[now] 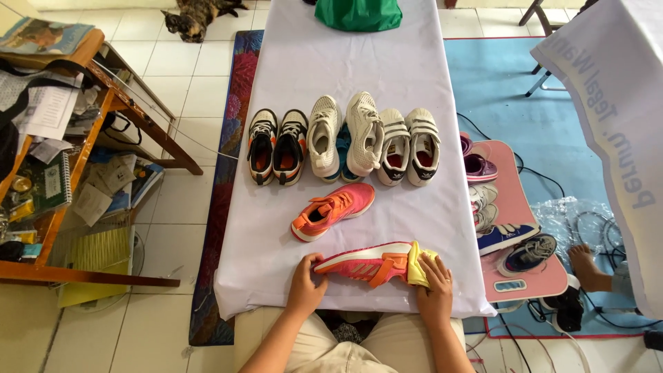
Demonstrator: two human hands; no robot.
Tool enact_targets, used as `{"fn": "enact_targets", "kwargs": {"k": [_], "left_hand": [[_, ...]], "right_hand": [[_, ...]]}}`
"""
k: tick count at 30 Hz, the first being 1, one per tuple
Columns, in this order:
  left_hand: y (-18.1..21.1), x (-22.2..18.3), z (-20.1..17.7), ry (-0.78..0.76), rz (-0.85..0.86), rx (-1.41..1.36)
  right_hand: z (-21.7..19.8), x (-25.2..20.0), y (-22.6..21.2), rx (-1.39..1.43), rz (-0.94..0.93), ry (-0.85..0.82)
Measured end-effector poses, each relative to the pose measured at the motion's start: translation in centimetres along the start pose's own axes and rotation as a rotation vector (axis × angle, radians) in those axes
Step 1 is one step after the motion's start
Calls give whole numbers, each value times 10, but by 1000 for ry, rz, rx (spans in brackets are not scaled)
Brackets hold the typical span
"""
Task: The person is cleaning several pairs of sneakers by wiping them down with a yellow cloth on a white table.
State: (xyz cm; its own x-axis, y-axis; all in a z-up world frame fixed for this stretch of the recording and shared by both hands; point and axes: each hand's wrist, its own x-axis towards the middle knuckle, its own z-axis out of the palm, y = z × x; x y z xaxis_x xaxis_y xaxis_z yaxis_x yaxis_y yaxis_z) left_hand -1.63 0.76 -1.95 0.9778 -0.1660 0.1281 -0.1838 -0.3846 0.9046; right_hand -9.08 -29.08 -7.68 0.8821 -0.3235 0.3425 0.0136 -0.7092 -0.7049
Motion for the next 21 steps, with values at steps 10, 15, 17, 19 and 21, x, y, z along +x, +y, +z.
{"fn": "enact_targets", "kwargs": {"k": [10,15,17,19,21], "left_hand": [[68,41,-23,108,237,19],[113,80,-20,-120,78,96],[121,91,-12,-134,70,117],[122,98,-1,-145,61,136],[115,102,11,-117,85,176]], "right_hand": [[-5,2,-9,13,-6,34],[-4,3,-8,35,-39,58],[-7,4,-12,38,-44,65],[-8,4,-16,41,-51,69],[-10,5,-19,53,-48,72]]}}
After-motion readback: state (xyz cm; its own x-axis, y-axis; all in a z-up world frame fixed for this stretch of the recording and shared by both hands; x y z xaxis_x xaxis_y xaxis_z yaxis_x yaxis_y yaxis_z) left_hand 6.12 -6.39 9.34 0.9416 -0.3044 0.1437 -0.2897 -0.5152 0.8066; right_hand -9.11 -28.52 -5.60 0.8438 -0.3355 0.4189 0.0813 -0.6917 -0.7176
